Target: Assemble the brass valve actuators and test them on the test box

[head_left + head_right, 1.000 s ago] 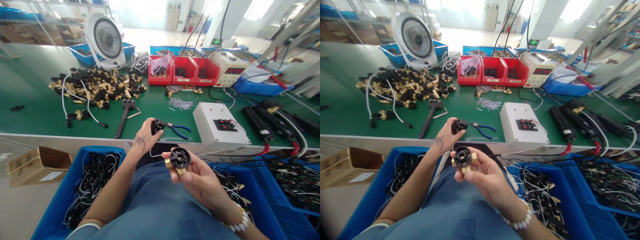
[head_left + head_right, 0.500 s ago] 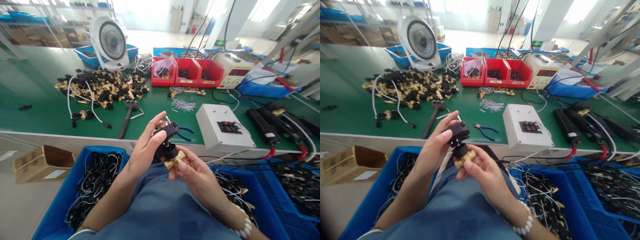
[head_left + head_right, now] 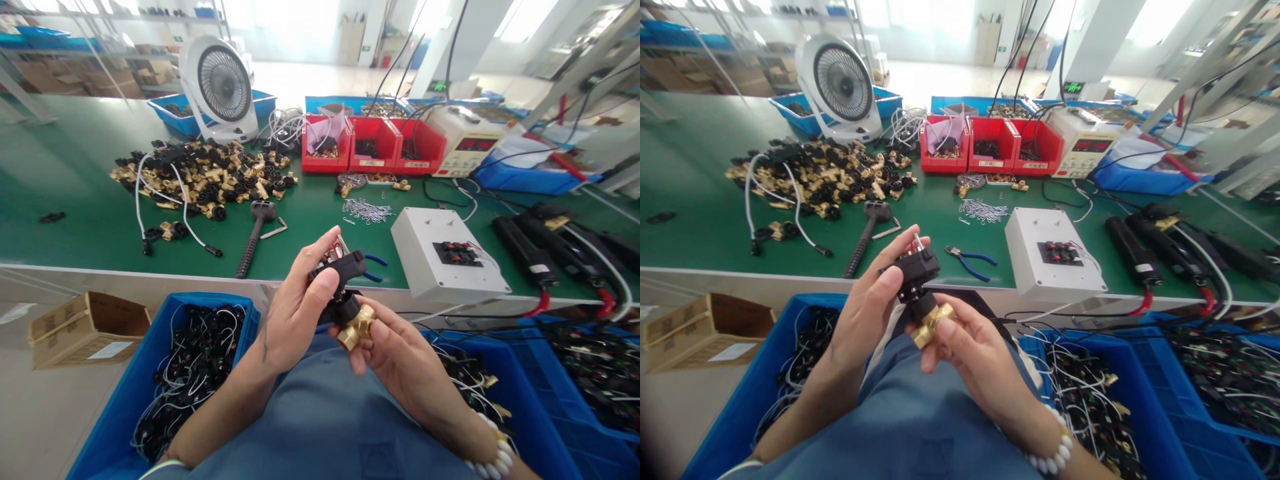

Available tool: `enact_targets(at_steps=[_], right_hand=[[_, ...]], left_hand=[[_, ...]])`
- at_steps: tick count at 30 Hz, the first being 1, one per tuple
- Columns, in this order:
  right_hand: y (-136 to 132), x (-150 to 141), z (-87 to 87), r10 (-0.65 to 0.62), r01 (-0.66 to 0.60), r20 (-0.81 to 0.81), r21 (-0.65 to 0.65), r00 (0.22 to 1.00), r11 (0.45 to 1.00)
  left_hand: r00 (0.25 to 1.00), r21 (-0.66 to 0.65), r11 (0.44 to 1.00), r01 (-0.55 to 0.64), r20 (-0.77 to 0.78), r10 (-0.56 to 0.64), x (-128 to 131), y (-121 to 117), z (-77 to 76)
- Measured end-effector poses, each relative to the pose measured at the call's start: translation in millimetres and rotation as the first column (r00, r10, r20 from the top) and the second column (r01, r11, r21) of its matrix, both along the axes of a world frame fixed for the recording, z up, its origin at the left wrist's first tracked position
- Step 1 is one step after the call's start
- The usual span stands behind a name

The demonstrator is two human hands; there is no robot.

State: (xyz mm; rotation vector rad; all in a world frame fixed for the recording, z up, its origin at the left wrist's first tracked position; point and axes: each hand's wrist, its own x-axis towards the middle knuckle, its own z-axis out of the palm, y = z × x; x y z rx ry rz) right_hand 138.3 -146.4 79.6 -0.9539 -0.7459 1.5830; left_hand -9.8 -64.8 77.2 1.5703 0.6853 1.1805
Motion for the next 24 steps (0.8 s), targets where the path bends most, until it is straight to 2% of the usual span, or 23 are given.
enact_targets(at_steps=[7, 13, 16, 19, 21, 24], right_hand=[[-1.2, -3.0, -0.4, -0.117, 0.095, 0.202, 0.116, 0.972, 0.989], [4.3, 0.3, 2.8, -0.108, 0.099, 0.093, 0.103, 0.99, 0.99], [5.9, 2.2, 6.1, -0.162, 0.158, 0.053, 0.064, 0.985, 0.985], [5.9, 1.6, 6.6, -0.192, 0.191, 0.048, 0.025, 0.98, 0.981], [5.7, 0.2, 5.5, -0.202, 0.201, 0.053, 0.012, 0.978, 0.979], [5.1, 0.1, 2.1, -0.223, 0.219, 0.115, 0.046, 0.968, 0.975]], left_hand=[[0.984, 0.151, 0.987, -0.055, -0.158, 0.079, 1.5, -4.5, 6.3], [0.97, 0.203, 0.979, -0.007, -0.237, 0.056, -2.2, -1.1, 2.0], [0.951, 0.295, 0.954, -0.057, -0.274, 0.142, -7.4, -3.8, 0.5], [0.915, 0.396, 0.918, -0.029, -0.36, 0.184, -10.7, -9.3, 1.0], [0.887, 0.423, 0.906, -0.006, -0.416, 0.2, -9.7, -12.8, 1.1], [0.85, 0.435, 0.898, -0.07, -0.445, 0.282, -4.4, -16.4, -0.2]])
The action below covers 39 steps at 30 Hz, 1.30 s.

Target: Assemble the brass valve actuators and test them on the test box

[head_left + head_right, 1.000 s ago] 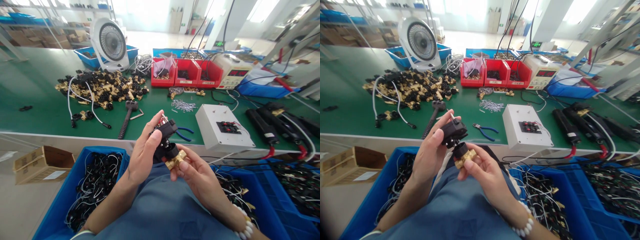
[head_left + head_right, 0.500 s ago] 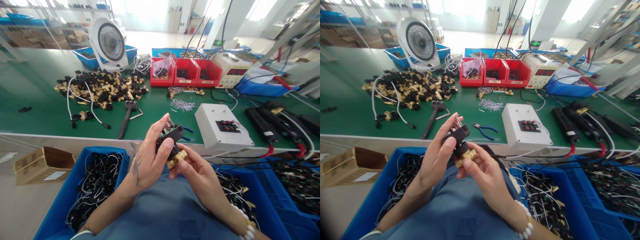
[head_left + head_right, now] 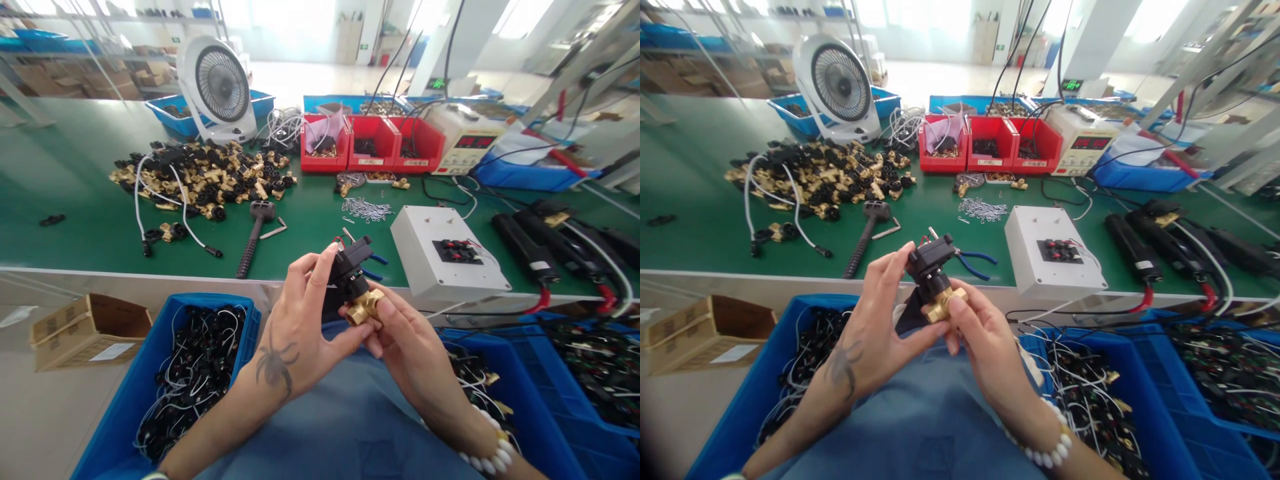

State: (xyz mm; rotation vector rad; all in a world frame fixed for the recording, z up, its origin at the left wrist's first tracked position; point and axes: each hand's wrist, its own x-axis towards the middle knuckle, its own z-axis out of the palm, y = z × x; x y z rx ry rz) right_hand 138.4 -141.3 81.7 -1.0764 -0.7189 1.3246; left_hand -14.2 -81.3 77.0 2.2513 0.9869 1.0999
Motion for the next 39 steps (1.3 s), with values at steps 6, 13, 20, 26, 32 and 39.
enact_targets(at_steps=[6, 13, 20, 26, 32, 39], right_hand=[[8.1, 13.4, -10.7, -0.111, 0.056, 0.304, 0.183, 0.946, 0.982], [32.3, 8.8, 5.6, -0.281, 0.19, 0.197, 0.384, 0.939, 0.904], [39.6, -1.7, 22.7, -0.398, 0.313, 0.119, 0.433, 0.909, 0.845], [44.8, -3.1, 21.3, -0.41, 0.303, 0.121, 0.495, 0.904, 0.814], [46.4, -3.6, 23.4, -0.368, 0.264, 0.193, 0.416, 0.909, 0.87], [78.3, -2.6, -6.8, -0.321, 0.193, 0.36, 0.347, 0.876, 0.918]], left_hand=[[0.996, 0.043, 0.997, -0.066, 0.069, 0.063, 10.3, -4.1, -2.3], [0.98, -0.009, 0.998, 0.065, 0.19, -0.063, 21.9, -18.0, -2.1], [0.964, -0.029, 1.0, 0.003, 0.265, 0.004, 28.1, -22.8, 2.4], [0.953, 0.013, 0.999, -0.043, 0.3, 0.037, 31.2, -25.1, -0.4], [0.951, 0.013, 0.999, -0.051, 0.306, 0.045, 27.9, -25.1, -2.5], [0.948, -0.16, 0.985, -0.059, 0.299, 0.106, 25.3, -0.1, -18.2]])
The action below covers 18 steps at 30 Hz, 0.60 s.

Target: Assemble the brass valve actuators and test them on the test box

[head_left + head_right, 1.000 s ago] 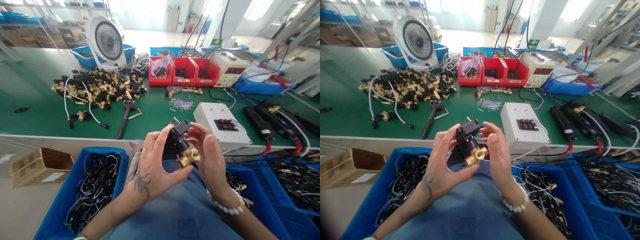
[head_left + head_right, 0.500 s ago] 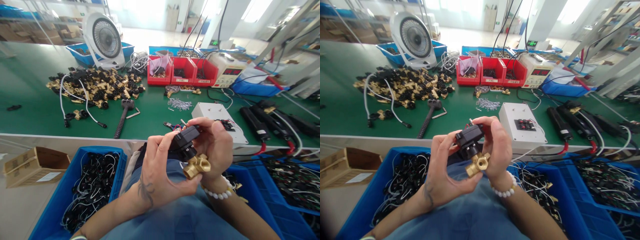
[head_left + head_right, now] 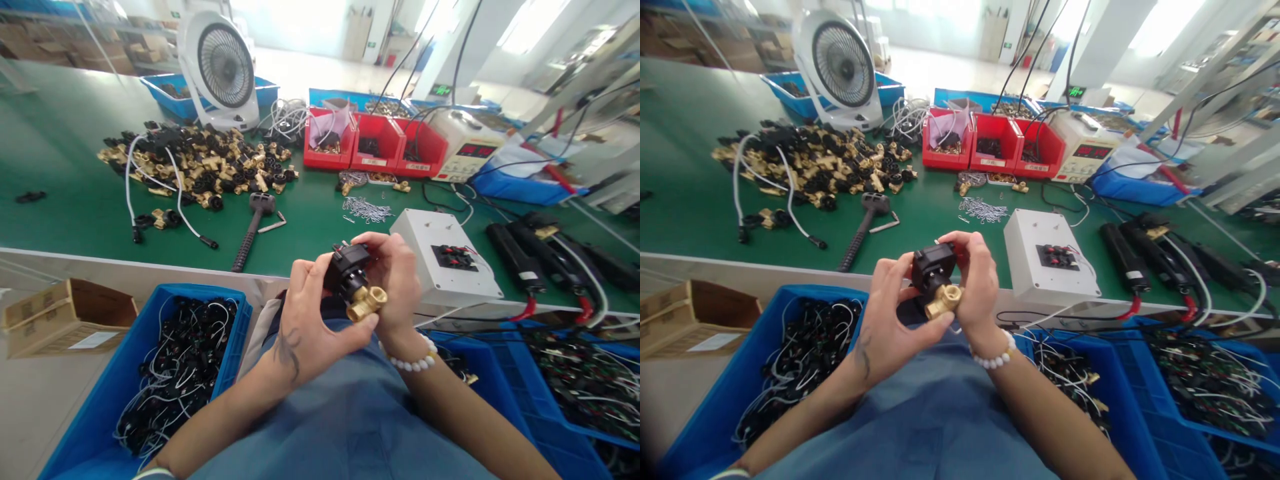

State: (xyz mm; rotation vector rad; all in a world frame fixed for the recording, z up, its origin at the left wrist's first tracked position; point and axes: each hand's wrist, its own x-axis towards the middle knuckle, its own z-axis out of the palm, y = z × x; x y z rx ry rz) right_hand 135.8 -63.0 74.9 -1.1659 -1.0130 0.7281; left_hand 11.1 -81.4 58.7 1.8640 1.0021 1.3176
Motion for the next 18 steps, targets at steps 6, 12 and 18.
enact_targets(at_steps=[6, 12, 18], right_hand=[[87.4, 62.7, -8.8, -0.093, 0.233, 0.611, -0.152, 0.786, 0.961], [153.1, 105.1, -14.1, 0.148, 0.511, 0.854, -0.428, 0.498, 0.746], [168.1, 93.3, -38.1, 0.317, 0.478, 0.854, -0.5, 0.413, 0.722]], left_hand=[[0.996, -0.23, 0.969, -0.085, -0.032, 0.08, -8.4, 37.9, -31.9], [0.992, -0.273, 0.954, -0.122, -0.055, 0.111, -11.3, 53.7, -49.1], [0.995, -0.27, 0.959, -0.089, -0.065, 0.074, -10.7, 54.9, -49.3]])
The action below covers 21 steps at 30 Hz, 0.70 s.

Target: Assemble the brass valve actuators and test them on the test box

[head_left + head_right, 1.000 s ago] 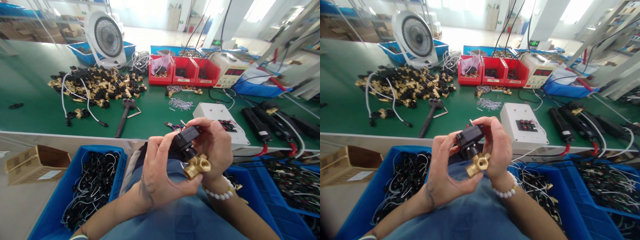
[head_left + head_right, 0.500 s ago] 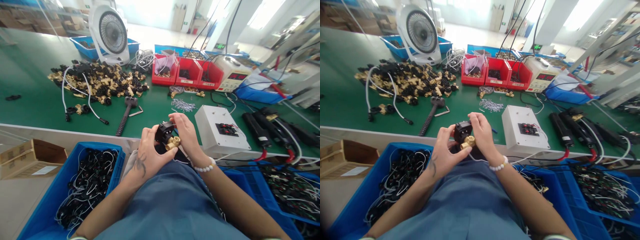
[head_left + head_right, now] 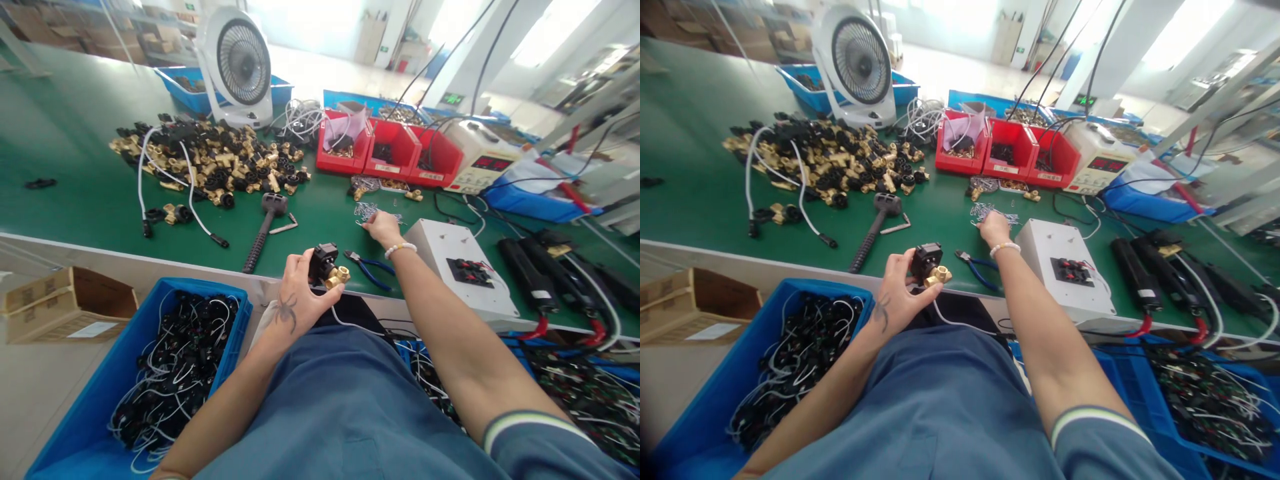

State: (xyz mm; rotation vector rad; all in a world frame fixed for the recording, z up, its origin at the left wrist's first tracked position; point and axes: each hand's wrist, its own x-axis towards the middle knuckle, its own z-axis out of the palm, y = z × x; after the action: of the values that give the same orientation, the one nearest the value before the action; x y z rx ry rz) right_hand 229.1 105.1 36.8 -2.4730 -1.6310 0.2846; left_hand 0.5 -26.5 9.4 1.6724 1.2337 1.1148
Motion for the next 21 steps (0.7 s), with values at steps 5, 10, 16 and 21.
enact_targets(at_steps=[5, 10, 16, 21], right_hand=[[5.3, -11.1, 3.2, 0.148, -0.147, 0.0, -0.114, 0.989, 0.983], [4.2, -23.1, 13.8, 0.221, -0.228, -0.081, -0.099, 0.972, 0.969], [-22.8, -34.2, 33.8, 0.276, -0.256, -0.312, 0.105, 0.909, 0.961], [-77.5, -41.3, 50.9, 0.495, -0.179, -0.749, 0.468, 0.44, 0.866]], left_hand=[[1.0, 0.013, 1.0, 0.017, 0.005, -0.017, 0.9, 0.4, -2.5], [1.0, 0.024, 1.0, 0.019, 0.023, -0.019, 1.6, 0.9, -4.7], [0.997, 0.011, 1.0, 0.022, 0.079, -0.023, -2.6, -2.3, -2.9], [0.992, 0.016, 1.0, 0.025, 0.123, -0.027, -8.7, -13.1, 13.9]])
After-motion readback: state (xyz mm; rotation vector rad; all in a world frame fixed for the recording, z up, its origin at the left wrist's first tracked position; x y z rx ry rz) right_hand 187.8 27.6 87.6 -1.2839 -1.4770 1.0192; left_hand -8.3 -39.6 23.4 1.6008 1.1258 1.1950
